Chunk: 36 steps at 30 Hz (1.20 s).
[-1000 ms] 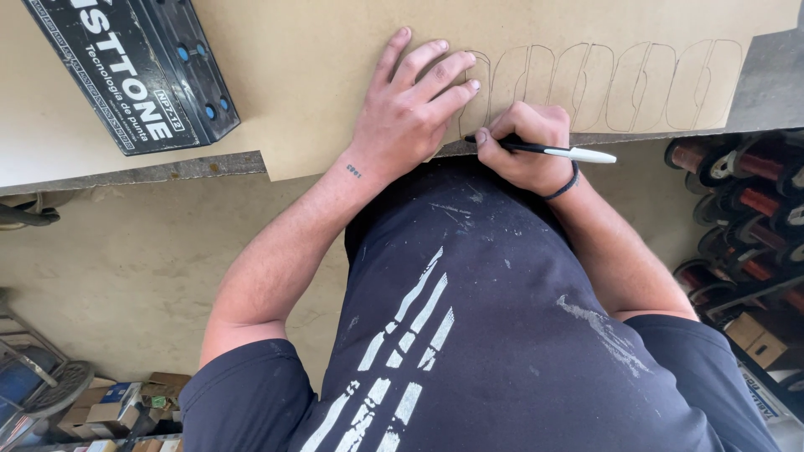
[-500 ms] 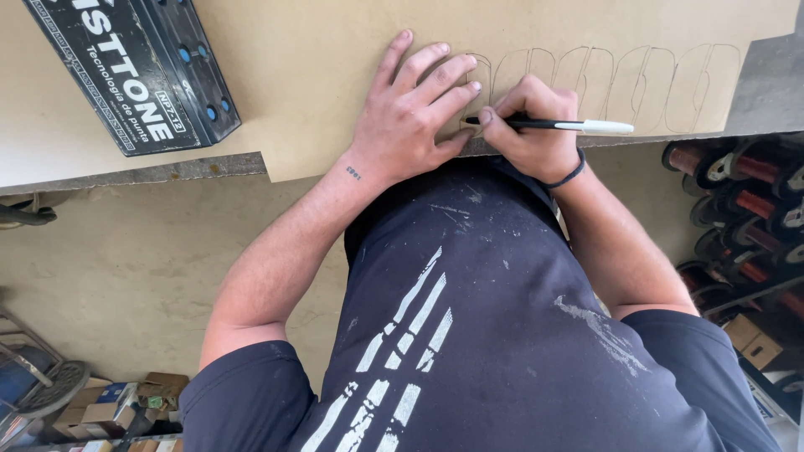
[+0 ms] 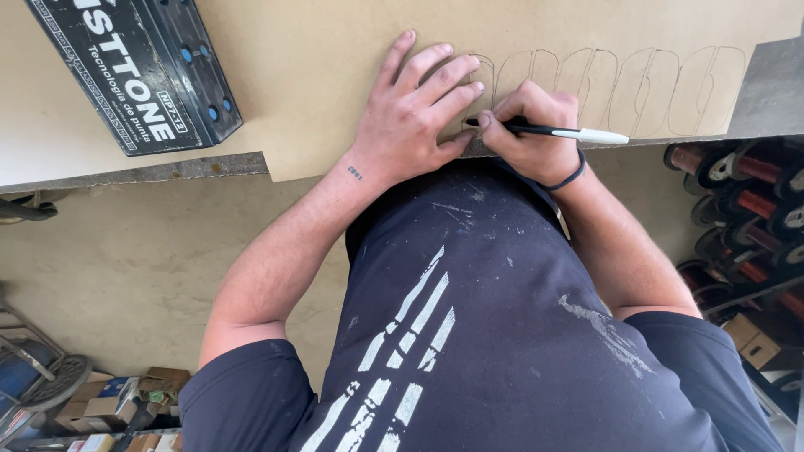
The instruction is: The person draws curved outlines on a sheet of cardboard using a black marker. They then use a pair of scissors to cut along the drawn lines, separating the shapes from the main sheet.
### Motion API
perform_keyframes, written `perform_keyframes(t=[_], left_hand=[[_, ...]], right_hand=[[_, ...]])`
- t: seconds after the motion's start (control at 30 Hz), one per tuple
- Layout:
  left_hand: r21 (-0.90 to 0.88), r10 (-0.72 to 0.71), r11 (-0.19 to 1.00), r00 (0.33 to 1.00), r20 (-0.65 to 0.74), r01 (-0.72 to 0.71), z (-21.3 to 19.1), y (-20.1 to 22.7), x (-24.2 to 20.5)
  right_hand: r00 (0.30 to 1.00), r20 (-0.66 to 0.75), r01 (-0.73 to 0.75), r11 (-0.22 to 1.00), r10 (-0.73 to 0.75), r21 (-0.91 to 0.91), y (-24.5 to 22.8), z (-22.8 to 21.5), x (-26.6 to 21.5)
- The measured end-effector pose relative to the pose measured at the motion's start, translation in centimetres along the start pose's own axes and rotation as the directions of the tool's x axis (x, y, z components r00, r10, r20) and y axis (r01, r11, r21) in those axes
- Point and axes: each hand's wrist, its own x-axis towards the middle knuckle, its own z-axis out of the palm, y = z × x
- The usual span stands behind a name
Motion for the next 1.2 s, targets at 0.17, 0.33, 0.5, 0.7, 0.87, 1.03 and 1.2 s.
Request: perform_keyframes(t=[0.17, 0.33, 0.5, 0.7, 0.87, 1.03, 1.2], left_hand=[[0.008, -0.008, 1.000, 1.000, -0.003, 0.008, 0.1, 0.1, 0.1], [0.050, -0.006, 0.999, 0.999, 0.035, 0.004, -0.1, 0.0, 0.0], [0.061, 0.000, 0.998, 0.999, 0.046, -0.003, -0.1, 0.1, 0.0], [0.036, 0.056, 0.998, 0.996, 0.068, -0.058, 0.0, 0.3, 0.0], [0.061, 0.032, 0.998, 0.998, 0.049, -0.035, 0.4, 0.7, -0.4], [0.074, 0.031, 0.997, 0.998, 0.062, -0.036, 0.5, 1.1, -0.4], [0.087, 0.036, 0.995, 0.998, 0.051, -0.041, 0.5, 0.9, -0.3]], right_hand=[[0.999, -0.029, 0.030, 0.999, -0.030, -0.020, 0.0, 0.2, 0.0], [0.995, -0.100, 0.021, 1.000, -0.019, 0.015, 0.1, 0.4, 0.1], [0.989, -0.147, -0.001, 0.998, 0.010, 0.061, 0.1, 0.5, 0.2], [0.989, -0.130, -0.069, 0.997, 0.071, 0.018, 0.1, 0.4, 0.2], [0.991, -0.121, -0.048, 0.998, 0.053, 0.037, 0.3, 0.7, 0.2], [0.991, -0.115, -0.053, 0.994, 0.064, 0.094, -0.4, 0.4, 0.6], [0.992, -0.112, -0.054, 0.996, 0.061, 0.065, 0.0, 0.5, 0.6]])
